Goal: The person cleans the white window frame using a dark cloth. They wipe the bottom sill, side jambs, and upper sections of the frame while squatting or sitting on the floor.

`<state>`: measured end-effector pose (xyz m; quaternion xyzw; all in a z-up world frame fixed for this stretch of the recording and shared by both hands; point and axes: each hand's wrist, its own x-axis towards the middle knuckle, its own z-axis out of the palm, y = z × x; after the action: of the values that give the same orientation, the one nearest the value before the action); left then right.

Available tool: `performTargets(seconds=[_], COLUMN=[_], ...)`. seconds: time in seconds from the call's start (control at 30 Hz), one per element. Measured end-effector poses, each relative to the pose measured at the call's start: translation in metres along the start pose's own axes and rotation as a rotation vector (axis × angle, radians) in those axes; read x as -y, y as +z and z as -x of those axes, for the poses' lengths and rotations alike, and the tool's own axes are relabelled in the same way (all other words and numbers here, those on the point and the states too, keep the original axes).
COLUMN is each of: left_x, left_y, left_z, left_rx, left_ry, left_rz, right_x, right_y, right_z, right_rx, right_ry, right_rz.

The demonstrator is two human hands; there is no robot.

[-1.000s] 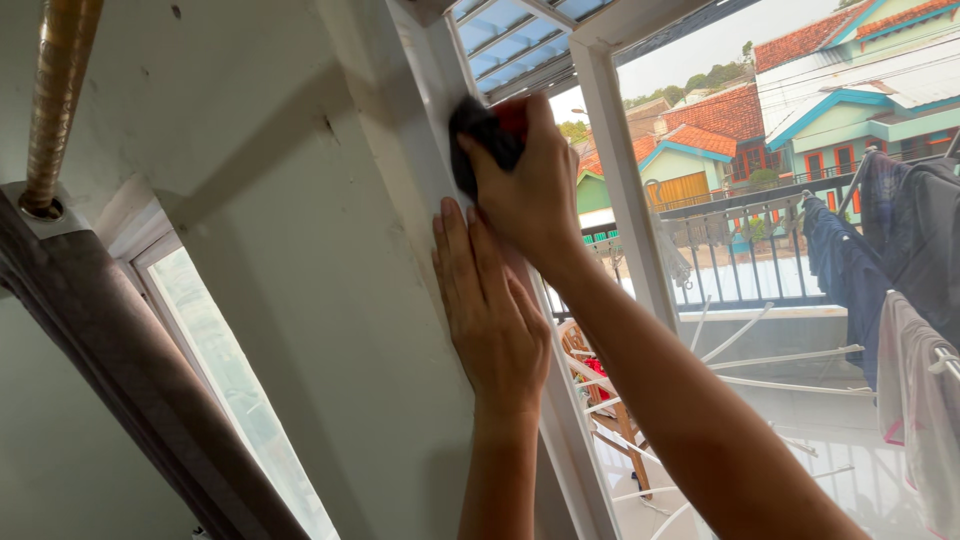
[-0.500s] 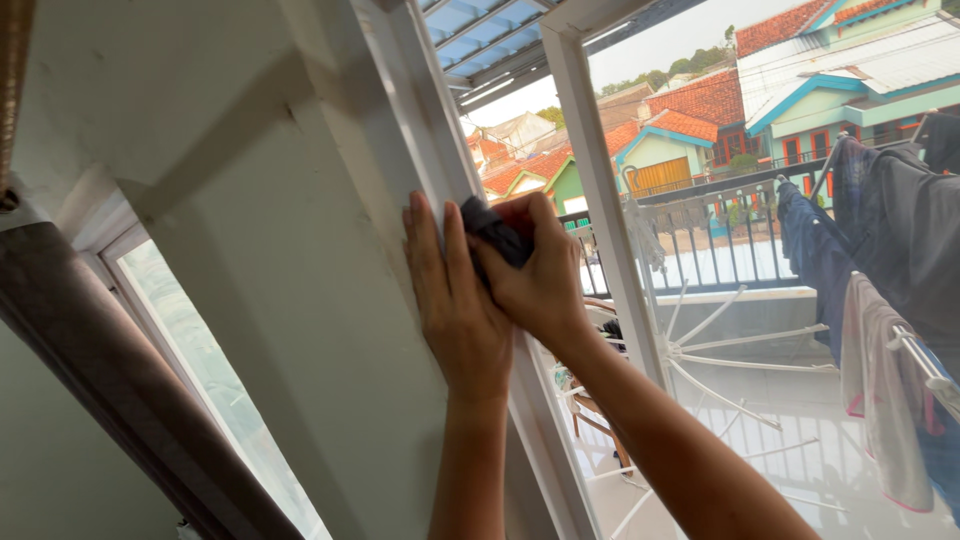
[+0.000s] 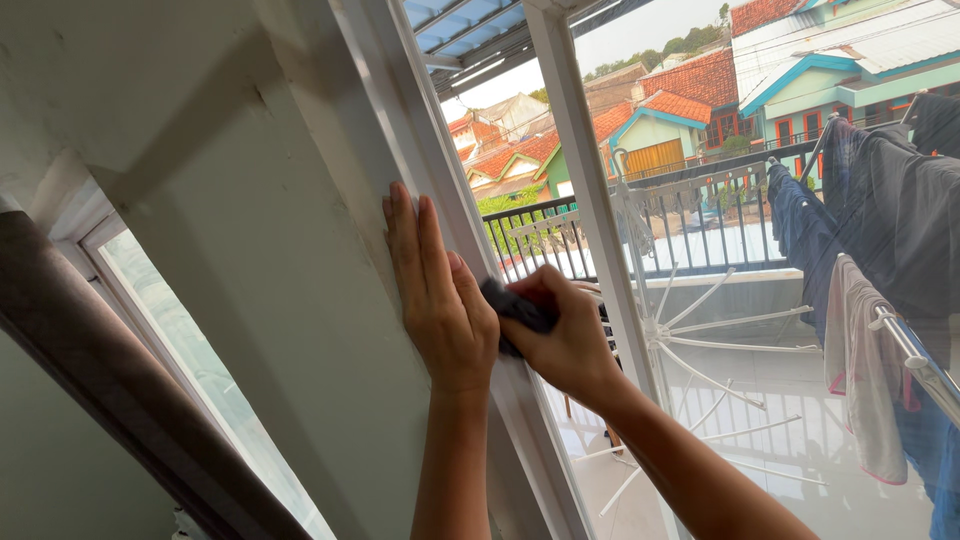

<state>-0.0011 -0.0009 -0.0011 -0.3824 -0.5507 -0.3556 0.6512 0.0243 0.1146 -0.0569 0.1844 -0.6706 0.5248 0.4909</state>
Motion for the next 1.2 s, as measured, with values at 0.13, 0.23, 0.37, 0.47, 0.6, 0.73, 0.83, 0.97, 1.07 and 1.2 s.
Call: performTargets(seconds=[0.13,0.23,0.37,0.47,0.6,0.73,0.83,0.97,1.07,1.2], left_x=[0.002,0.002,0.001,0.0,-0.003,-0.002,-0.002,-0.003,-0.004,-0.005], left_y=[0.002,0.001,0.0,-0.002,-0.004,-0.001,0.0,-0.001,-0.002,-0.003], left_z=[0.0,0.0,0.0,-0.001,-0.001,-0.002,-0.002,-0.003,-0.003,0.0], left_rx=[-0.014,-0.016,-0.016,-0.015,-0.018,-0.026,-0.027,-0.024,-0.03,-0.025], left_ry=[0.018,0.015,0.016,0.007,-0.019,-0.015,-0.003,-0.007,-0.007,-0.003], left_rz=[-0.01,-0.005,0.026,0.05,0.068,0.057,0.048,0.053,0.066,0.062], right_x=[-0.013,-0.018,-0.017,-0.005,0.022,0.042,0.051,0.037,0.015,-0.009], right_y=[-0.004,-0.002,0.008,0.012,0.014,0.019,0.021,0.033,0.03,0.016], right_z=[0.036,0.059,0.053,0.026,-0.039,-0.134,-0.204,-0.218,-0.179,-0.11], right_rx=[0.016,-0.016,-0.1,-0.159,-0.21,-0.206,-0.227,-0.342,-0.315,-0.118], right_ry=[0.16,0.164,0.168,0.176,0.136,-0.04,-0.363,-0.505,-0.667,-0.622], right_rz=[0.031,-0.104,-0.115,-0.029,0.085,-0.09,-0.435,0.181,0.225,0.251])
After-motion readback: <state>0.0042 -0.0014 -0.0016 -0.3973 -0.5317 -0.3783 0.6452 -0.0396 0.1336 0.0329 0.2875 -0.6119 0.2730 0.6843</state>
